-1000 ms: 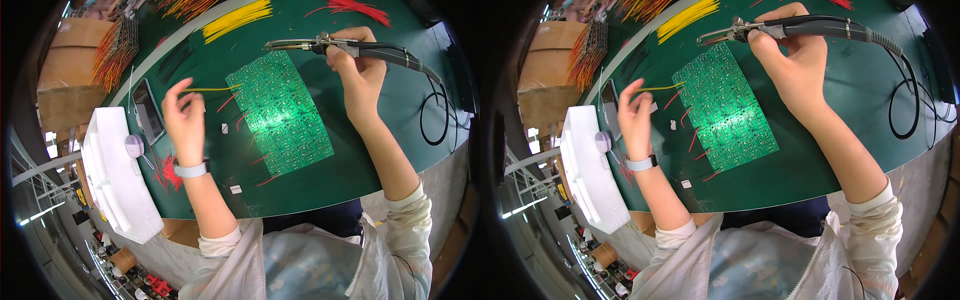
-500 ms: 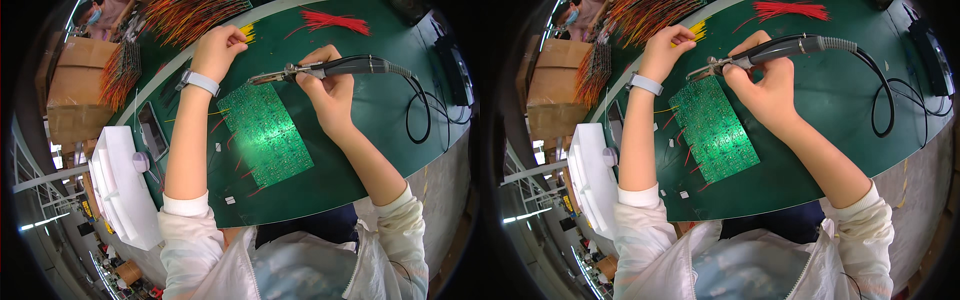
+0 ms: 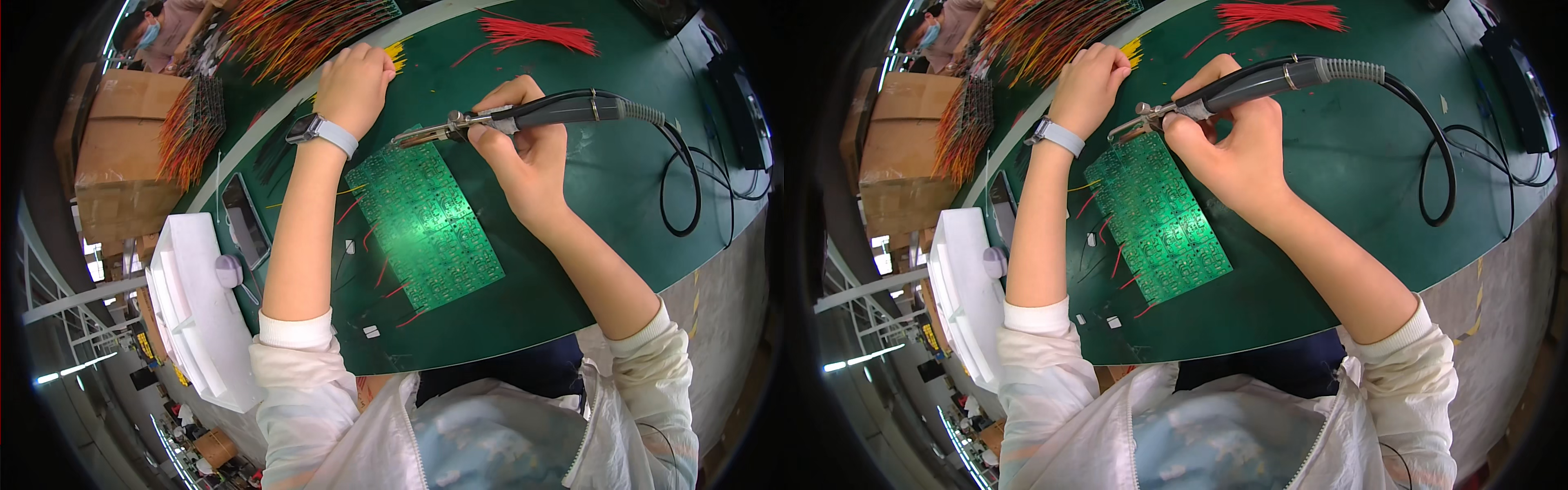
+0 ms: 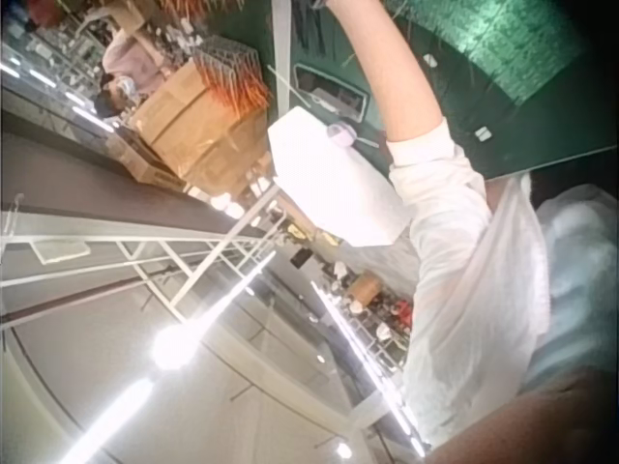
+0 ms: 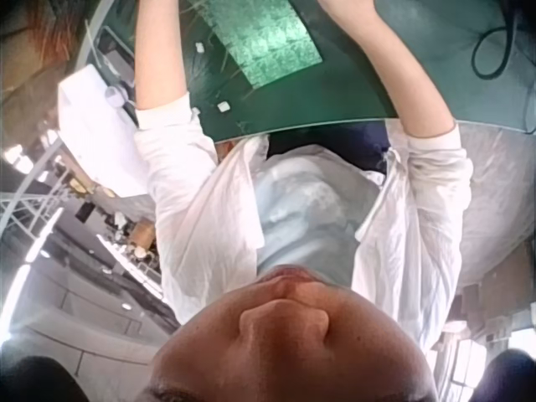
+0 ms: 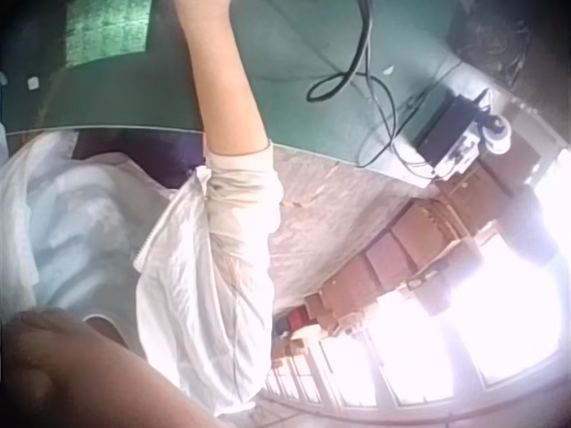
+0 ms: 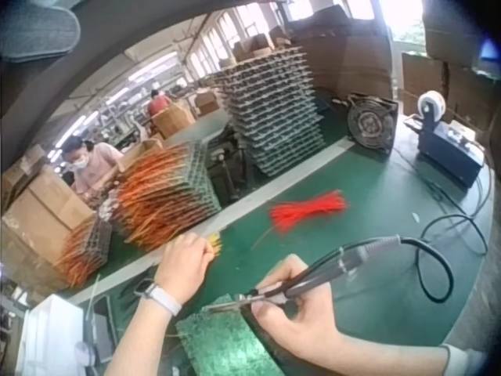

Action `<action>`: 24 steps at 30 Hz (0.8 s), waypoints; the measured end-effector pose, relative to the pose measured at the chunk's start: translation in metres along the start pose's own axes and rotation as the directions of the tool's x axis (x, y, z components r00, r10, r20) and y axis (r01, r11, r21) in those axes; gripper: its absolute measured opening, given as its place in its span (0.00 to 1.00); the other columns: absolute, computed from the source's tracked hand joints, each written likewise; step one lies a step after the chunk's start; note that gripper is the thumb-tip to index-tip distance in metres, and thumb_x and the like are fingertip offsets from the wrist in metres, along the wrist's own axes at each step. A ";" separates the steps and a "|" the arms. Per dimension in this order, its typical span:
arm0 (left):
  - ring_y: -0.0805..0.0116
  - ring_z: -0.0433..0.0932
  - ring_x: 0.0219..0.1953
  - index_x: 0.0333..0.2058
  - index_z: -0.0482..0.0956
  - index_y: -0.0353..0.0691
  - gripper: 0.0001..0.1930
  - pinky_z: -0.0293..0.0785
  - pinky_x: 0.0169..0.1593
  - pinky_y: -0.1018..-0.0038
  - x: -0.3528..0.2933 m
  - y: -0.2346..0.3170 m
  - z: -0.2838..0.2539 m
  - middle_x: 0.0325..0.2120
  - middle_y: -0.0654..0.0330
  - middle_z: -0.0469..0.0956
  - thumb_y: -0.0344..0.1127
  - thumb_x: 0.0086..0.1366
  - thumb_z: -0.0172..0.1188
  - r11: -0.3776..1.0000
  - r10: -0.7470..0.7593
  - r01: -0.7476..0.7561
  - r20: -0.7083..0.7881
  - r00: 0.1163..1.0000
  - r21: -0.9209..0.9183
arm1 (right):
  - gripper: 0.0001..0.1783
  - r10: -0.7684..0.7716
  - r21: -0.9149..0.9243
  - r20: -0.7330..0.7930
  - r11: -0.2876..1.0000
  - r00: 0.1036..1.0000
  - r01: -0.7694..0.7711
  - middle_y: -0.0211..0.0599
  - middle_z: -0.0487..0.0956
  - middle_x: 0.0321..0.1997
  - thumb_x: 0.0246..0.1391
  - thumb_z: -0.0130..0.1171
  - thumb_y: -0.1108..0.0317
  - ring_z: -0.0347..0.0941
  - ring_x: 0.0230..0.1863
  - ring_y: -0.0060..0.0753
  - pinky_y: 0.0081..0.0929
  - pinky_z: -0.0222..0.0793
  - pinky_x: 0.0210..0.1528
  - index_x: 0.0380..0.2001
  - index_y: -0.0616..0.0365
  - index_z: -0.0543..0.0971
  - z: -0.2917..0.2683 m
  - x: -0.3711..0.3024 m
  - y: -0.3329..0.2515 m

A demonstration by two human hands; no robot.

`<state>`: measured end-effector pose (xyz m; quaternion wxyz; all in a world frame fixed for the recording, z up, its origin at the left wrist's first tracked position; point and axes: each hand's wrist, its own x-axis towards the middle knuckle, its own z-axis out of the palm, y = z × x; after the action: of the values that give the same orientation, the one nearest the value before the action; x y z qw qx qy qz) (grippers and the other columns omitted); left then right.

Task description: The person solders wires to a circuit board using a soldering tool, attaching red, black, and yellow wires to solder points on the board.

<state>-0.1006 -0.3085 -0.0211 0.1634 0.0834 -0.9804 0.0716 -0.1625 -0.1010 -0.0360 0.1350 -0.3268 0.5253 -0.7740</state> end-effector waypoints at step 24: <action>0.72 0.76 0.38 0.38 0.76 0.30 0.09 0.72 0.45 0.79 -0.146 0.065 -0.060 0.34 0.56 0.78 0.23 0.57 0.59 0.072 -0.743 0.305 0.153 0.652 -0.950 | 0.08 0.050 -0.161 0.132 0.987 0.990 -0.028 0.29 0.70 0.27 0.47 0.53 0.72 0.63 0.24 0.16 0.15 0.56 0.26 0.32 0.62 0.71 -0.006 -0.009 0.002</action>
<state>0.0423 -0.2147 -0.0211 0.3774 0.3152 -0.6716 -0.5542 -0.1596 -0.0924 -0.0423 0.1592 -0.3779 0.5813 -0.7028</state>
